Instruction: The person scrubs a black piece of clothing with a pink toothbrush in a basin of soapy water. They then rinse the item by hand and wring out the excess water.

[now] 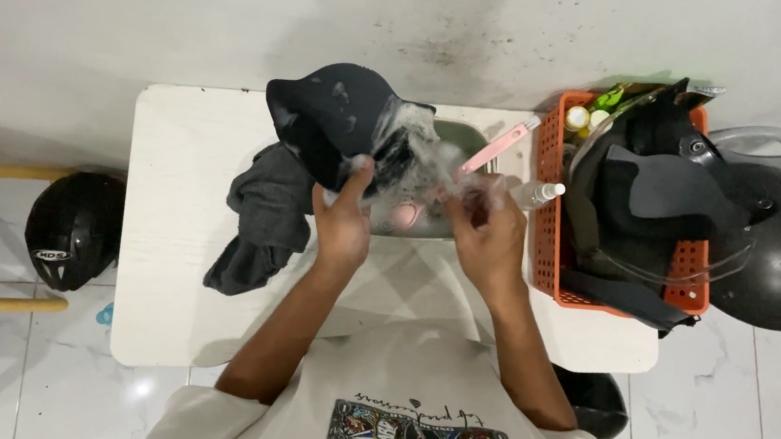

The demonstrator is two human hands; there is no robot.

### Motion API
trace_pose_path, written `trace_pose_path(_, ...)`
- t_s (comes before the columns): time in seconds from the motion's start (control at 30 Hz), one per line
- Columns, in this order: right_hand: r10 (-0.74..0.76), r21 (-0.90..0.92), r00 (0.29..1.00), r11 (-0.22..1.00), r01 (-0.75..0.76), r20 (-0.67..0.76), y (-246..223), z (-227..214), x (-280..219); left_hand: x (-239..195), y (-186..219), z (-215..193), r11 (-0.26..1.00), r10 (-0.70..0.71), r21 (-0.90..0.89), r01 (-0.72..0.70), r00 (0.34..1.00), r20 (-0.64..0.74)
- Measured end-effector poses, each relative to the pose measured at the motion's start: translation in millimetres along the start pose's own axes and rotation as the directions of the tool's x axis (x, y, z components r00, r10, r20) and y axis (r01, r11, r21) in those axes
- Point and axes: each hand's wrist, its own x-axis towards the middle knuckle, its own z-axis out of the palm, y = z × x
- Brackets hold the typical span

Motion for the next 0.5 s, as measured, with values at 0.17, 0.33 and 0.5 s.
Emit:
trace_pose_path(0.17, -0.046, 0.063, 0.997, 0.997, 0.042, 0.068, -28, 2, -10, -17, 27, 35, 1.0, 0.006, -0.025, -0.006, 1.0, 0.008)
trace_pose_path(0.33, -0.1, 0.088, 0.987, 0.992, 0.09, 0.124, 5, 16, -20, -33, 38, 45, 0.999, -0.035, -0.039, 0.033, 0.999, -0.039)
trace_pose_path(0.5, -0.242, -0.065, 0.97, 0.968, 0.241, -0.009, 15, 16, 19, -1, -3, 11, 0.994, -0.104, 0.014, 0.106, 0.991, -0.081)
